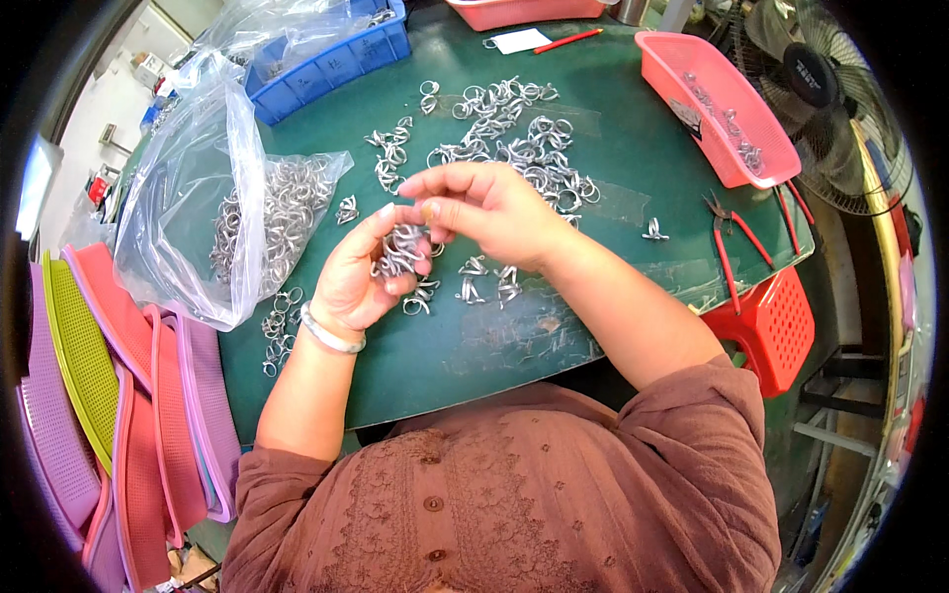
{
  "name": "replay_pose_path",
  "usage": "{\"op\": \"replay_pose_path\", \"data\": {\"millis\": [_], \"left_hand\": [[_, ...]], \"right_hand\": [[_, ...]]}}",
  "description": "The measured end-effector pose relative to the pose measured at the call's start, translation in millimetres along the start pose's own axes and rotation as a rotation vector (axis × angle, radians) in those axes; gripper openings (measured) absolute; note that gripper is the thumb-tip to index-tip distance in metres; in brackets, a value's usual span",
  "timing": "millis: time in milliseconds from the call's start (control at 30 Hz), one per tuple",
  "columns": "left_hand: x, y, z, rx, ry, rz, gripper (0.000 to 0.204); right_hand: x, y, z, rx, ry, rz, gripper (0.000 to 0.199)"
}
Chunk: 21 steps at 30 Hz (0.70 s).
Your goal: The person sits at a green workbench and repeatedly picks up small silver metal rings and triangular components. They interlock the parts by hand and place the assembled units into a pink tray. The process is continuous and repetitive throughout the clip.
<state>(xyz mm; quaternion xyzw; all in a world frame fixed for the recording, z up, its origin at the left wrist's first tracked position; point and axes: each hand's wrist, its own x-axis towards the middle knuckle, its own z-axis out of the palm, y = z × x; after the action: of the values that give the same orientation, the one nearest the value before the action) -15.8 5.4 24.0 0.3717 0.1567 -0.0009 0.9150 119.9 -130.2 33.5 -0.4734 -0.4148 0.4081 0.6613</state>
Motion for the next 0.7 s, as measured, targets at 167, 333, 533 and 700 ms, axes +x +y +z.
{"op": "replay_pose_path", "data": {"millis": [167, 333, 533, 700], "left_hand": [[0, 9, -12, -0.278, -0.094, 0.111, 0.027], [-3, 18, -11, -0.375, -0.142, 0.168, 0.028], [2, 11, -28, -0.351, -0.109, 0.233, 0.017], [-5, 21, -12, -0.326, -0.053, 0.245, 0.017]], "right_hand": [[4, 4, -9, -0.304, 0.108, 0.024, 0.018], [4, 19, -11, -0.840, -0.073, -0.248, 0.025], [6, 14, 3, -1.040, -0.161, -0.034, 0.029], [7, 11, 4, -1.005, -0.120, -0.048, 0.019]]}}
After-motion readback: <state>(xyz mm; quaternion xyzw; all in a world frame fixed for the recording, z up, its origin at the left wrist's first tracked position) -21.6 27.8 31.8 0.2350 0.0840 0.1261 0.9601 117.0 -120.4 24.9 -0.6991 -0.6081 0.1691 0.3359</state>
